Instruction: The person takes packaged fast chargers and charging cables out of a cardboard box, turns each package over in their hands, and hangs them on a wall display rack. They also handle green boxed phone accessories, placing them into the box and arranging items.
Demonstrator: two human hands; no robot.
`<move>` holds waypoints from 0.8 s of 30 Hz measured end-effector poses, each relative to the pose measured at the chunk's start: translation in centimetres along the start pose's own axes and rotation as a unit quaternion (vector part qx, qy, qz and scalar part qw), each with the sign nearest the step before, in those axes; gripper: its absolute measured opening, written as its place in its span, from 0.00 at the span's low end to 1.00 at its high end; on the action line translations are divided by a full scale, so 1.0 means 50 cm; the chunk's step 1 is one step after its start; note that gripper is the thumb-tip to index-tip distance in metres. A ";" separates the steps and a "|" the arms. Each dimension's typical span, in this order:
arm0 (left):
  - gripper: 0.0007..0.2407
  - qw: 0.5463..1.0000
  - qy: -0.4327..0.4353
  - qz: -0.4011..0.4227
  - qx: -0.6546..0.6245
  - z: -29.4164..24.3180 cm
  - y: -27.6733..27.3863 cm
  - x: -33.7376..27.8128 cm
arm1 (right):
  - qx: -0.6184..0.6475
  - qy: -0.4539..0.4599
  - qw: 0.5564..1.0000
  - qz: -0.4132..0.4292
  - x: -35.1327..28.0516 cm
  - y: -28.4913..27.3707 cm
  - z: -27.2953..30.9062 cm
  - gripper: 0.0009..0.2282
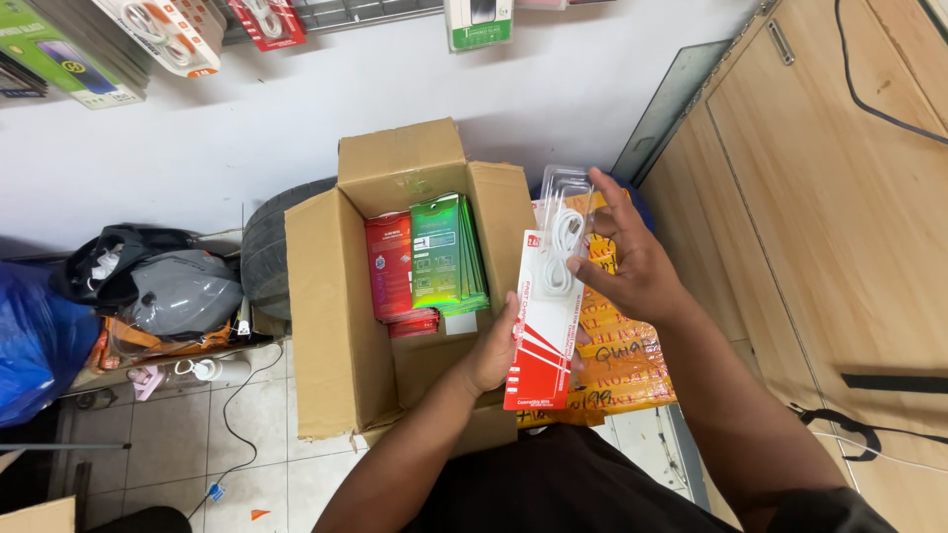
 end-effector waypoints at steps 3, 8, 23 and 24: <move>0.38 0.999 -0.028 -0.017 -0.015 0.001 0.007 0.000 | -0.019 -0.017 1.000 -0.010 -0.007 0.004 0.011 0.39; 0.38 1.000 -0.019 -0.017 -0.018 0.007 -0.002 0.000 | -0.024 0.000 0.999 -0.024 -0.025 0.007 -0.008 0.38; 0.34 0.995 0.061 -0.028 -0.080 -0.012 -0.020 0.004 | -0.058 0.035 0.997 0.044 -0.118 0.118 -0.006 0.38; 0.31 0.995 0.059 -0.032 -0.071 -0.017 -0.017 0.004 | -0.048 0.048 0.997 0.045 -0.123 0.124 -0.012 0.39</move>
Point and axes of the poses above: each hand's wrist, its own x-axis towards the middle knuckle, its own y-axis out of the palm, z = x × y, the point moved 9 cm from there along x, towards the middle knuckle, and after that the axes turned 4 degrees about -x, right-handed, at the moved point
